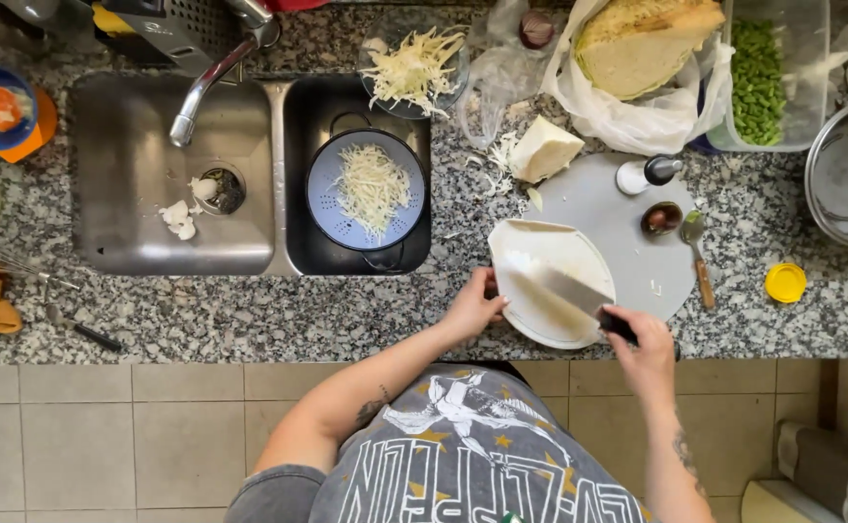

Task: The person chops a head of cabbage into thin strips using a knife on a cutting board. They then transfer the chopped cabbage into a colander in the sink and rinse it under running water. Finally, they peel off the outer leaves of the cabbage and continue chopping the remaining head.

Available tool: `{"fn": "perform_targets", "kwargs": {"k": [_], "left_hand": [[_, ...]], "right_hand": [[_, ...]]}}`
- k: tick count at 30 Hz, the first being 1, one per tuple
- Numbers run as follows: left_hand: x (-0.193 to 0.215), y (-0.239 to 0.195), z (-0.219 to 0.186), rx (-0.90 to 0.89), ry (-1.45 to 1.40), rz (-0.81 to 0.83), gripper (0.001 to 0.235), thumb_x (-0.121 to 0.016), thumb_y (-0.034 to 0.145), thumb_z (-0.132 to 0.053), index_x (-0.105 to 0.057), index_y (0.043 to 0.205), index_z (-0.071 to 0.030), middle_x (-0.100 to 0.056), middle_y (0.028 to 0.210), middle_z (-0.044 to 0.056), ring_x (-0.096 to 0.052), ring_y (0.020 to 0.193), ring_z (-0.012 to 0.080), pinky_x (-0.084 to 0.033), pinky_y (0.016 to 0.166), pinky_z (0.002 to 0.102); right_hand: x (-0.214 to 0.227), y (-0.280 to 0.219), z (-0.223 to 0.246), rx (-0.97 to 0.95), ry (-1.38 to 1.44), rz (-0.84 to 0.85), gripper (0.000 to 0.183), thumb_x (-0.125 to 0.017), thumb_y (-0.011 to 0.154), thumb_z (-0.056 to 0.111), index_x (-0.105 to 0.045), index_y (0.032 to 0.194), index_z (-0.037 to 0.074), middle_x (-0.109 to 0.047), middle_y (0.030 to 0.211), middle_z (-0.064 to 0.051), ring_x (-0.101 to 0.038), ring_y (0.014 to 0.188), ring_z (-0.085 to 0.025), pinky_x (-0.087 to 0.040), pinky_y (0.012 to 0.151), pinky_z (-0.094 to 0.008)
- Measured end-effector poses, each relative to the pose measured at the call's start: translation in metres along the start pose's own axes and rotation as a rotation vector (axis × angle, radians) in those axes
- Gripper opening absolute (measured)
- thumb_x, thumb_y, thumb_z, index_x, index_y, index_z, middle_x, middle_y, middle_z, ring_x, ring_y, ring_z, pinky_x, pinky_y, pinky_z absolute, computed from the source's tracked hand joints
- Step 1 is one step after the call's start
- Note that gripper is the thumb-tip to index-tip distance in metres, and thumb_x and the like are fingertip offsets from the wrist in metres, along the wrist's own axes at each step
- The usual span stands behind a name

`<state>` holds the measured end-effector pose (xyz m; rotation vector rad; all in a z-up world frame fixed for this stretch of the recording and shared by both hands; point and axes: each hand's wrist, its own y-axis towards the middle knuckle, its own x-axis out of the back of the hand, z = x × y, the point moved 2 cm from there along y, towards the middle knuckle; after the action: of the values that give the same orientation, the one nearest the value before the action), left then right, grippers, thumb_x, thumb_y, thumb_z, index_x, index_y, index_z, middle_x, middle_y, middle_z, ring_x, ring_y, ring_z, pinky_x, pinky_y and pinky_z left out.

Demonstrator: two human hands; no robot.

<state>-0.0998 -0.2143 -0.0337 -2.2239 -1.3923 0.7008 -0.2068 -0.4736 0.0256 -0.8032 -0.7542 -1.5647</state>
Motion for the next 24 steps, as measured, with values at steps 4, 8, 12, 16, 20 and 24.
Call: {"fn": "perform_targets", "kwargs": {"k": [4,8,12,16,20,24], "left_hand": [[0.041,-0.016,-0.026,-0.120,0.586,0.027,0.042,-0.069,0.083,-0.027,-0.055,0.116,-0.005,-0.061,0.097,0.009,-0.066,0.089,0.0258,-0.060,0.063,0.034],[0.090,-0.021,-0.059,-0.279,0.650,-0.150,0.034,-0.070,0.076,-0.020,-0.062,0.109,-0.015,-0.066,0.083,0.004,-0.065,0.076,0.0244,-0.053,0.068,0.038],[0.147,-0.001,-0.087,-0.371,0.533,-0.398,0.044,-0.075,0.074,-0.018,-0.058,0.115,-0.013,-0.064,0.094,0.009,-0.066,0.076,0.0244,-0.054,0.066,0.037],[0.188,0.052,-0.098,-0.319,0.256,-0.497,0.038,-0.066,0.080,-0.008,-0.055,0.116,-0.007,-0.065,0.095,0.012,-0.066,0.074,0.0206,-0.055,0.066,0.032],[0.197,0.131,-0.100,-0.147,-0.274,-0.448,0.052,-0.066,0.087,-0.030,-0.045,0.125,-0.001,-0.061,0.107,0.016,-0.069,0.078,0.0239,-0.059,0.071,0.034],[0.198,0.190,-0.093,-0.211,-0.554,-0.509,0.038,-0.060,0.091,-0.020,-0.046,0.119,0.001,-0.062,0.104,0.015,-0.069,0.074,0.0267,-0.060,0.069,0.034]], "right_hand": [[-0.021,0.002,-0.019,-0.042,-0.057,-0.015,0.044,-0.073,0.074,0.003,-0.067,0.112,0.025,-0.065,0.098,0.006,-0.059,0.098,-0.020,-0.043,0.094,-0.035],[-0.029,0.012,-0.025,0.061,-0.178,-0.086,0.043,-0.075,0.073,0.018,-0.065,0.115,0.024,-0.062,0.103,0.001,-0.056,0.102,-0.021,-0.041,0.098,-0.037],[-0.016,0.045,0.018,0.136,-0.192,-0.228,0.039,-0.076,0.078,0.032,-0.065,0.113,0.018,-0.061,0.103,-0.004,-0.057,0.100,-0.023,-0.041,0.097,-0.038],[-0.050,0.119,0.084,0.125,0.048,-0.272,0.018,-0.068,0.091,0.016,-0.066,0.106,0.008,-0.064,0.091,-0.009,-0.060,0.087,-0.029,-0.045,0.086,-0.039],[-0.084,0.190,0.160,0.342,0.265,-0.156,0.019,-0.068,0.084,0.009,-0.068,0.103,0.010,-0.065,0.087,-0.007,-0.061,0.083,-0.027,-0.046,0.082,-0.038],[-0.090,0.228,0.200,0.400,0.351,-0.079,0.019,-0.068,0.082,0.011,-0.069,0.101,0.014,-0.067,0.084,-0.002,-0.062,0.079,-0.023,-0.049,0.078,-0.037]]}}
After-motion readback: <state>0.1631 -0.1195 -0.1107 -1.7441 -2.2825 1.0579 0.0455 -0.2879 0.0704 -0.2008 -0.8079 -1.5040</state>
